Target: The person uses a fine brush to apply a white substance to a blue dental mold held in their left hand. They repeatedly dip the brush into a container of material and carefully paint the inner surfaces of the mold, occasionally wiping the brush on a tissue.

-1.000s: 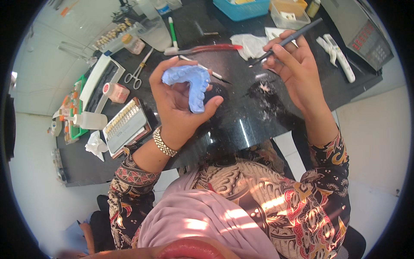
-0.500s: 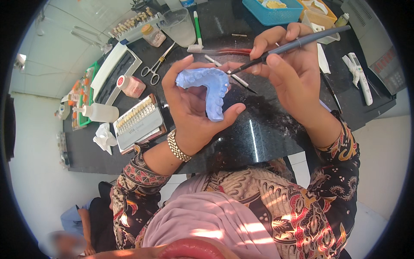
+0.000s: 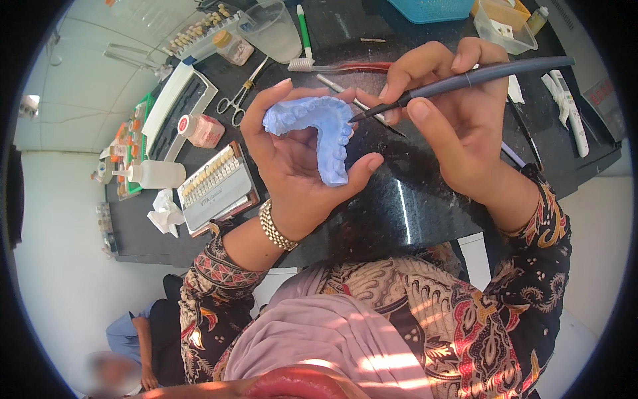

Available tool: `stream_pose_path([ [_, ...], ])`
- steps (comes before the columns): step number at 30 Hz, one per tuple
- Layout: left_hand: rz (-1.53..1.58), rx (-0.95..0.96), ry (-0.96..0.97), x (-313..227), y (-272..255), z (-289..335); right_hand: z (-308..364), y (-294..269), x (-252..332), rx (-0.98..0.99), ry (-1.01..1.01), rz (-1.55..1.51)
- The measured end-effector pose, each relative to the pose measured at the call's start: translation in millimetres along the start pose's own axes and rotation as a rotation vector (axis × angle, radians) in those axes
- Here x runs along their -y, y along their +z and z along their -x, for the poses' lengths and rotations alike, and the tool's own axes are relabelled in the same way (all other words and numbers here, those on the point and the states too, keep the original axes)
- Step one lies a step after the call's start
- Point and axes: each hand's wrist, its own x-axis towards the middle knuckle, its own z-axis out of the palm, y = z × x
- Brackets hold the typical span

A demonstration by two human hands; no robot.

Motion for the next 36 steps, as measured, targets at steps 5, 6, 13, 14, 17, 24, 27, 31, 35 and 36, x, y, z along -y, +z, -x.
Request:
stream_pose_path([
  [5,-0.013,0.014,0.017,-0.5,-0.2,-0.6,1.0,1.0,0.4,0.003,-0.017,0.021],
  [6,-0.011,0.017,0.011,-1.7,-0.6,-0.7,1.5,1.7,-0.5,-0.001,-0.02,0.021],
  [13,0.015,0.017,0.01,-0.8,-0.6,0.1,1.2,2.3,2.2,-0.011,-0.015,0.04],
  [14,0.02,0.02,0.008,-1.6,-0.5,0.2,1.0,2.0,3.1,-0.016,-0.014,0.033],
  [17,0.016,0.023,0.007,-3.5,0.2,-0.3,0.7,1.1,5.3,-0.026,-0.009,0.019],
  [24,-0.033,0.026,0.017,-1.1,-0.3,0.5,1.2,1.5,5.1,0.02,-0.005,0.056],
  [27,-0.078,0.06,0.005,-4.8,-1.6,-1.2,0.9,5.7,4.9,-0.027,-0.025,0.07],
  [31,-0.097,0.076,0.024,-5.3,-1.5,-1.7,2.1,2.9,4.6,-0.001,-0.009,0.061],
  [35,-0.103,0.068,0.019,-5.7,-0.9,-2.5,0.6,0.6,4.7,0.019,-0.025,0.058],
  [36,-0.105,0.076,0.023,-6.2,-1.0,-2.7,0.5,0.8,5.3,0.02,-0.027,0.054],
])
